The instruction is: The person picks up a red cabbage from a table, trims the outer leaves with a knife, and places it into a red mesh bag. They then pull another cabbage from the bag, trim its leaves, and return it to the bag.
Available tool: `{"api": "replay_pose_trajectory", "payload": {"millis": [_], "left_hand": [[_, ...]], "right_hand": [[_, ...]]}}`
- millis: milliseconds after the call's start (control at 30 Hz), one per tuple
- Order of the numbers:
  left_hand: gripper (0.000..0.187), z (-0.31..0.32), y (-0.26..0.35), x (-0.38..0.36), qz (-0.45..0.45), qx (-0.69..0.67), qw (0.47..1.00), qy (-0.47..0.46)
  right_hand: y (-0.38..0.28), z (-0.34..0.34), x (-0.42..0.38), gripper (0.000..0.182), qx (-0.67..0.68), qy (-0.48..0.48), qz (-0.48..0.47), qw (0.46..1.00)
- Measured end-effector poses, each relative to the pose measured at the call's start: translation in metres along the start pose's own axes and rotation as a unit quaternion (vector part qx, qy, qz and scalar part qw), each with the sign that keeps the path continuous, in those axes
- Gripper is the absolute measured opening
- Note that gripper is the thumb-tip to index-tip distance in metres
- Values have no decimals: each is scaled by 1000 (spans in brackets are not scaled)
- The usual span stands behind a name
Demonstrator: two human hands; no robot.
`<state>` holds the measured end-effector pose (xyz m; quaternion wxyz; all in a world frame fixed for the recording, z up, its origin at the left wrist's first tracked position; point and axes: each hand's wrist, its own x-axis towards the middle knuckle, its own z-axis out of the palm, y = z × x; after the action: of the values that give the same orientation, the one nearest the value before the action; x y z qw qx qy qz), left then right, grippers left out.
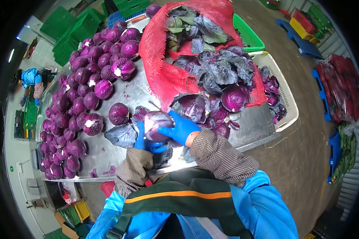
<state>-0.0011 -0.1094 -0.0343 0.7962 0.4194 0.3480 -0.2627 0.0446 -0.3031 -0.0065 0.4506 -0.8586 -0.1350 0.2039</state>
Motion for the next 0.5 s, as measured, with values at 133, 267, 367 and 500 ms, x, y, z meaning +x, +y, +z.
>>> {"api": "replay_pose_trajectory", "payload": {"millis": [133, 267, 367, 500], "left_hand": [[101, -13, -32, 20, 398, 405, 808, 156], [116, 2, -13, 48, 597, 539, 590, 77], [115, 25, -8, 45, 492, 569, 632, 185], [103, 44, -4, 50, 461, 607, 597, 251]], "right_hand": [[19, -9, 22, 64, -84, -39, 40, 995], [25, -11, 25, 45, -180, -30, 52, 982], [21, -12, 12, 35, -208, 3, 32, 978], [2, -21, -8, 20, -303, 32, 4, 953]]}}
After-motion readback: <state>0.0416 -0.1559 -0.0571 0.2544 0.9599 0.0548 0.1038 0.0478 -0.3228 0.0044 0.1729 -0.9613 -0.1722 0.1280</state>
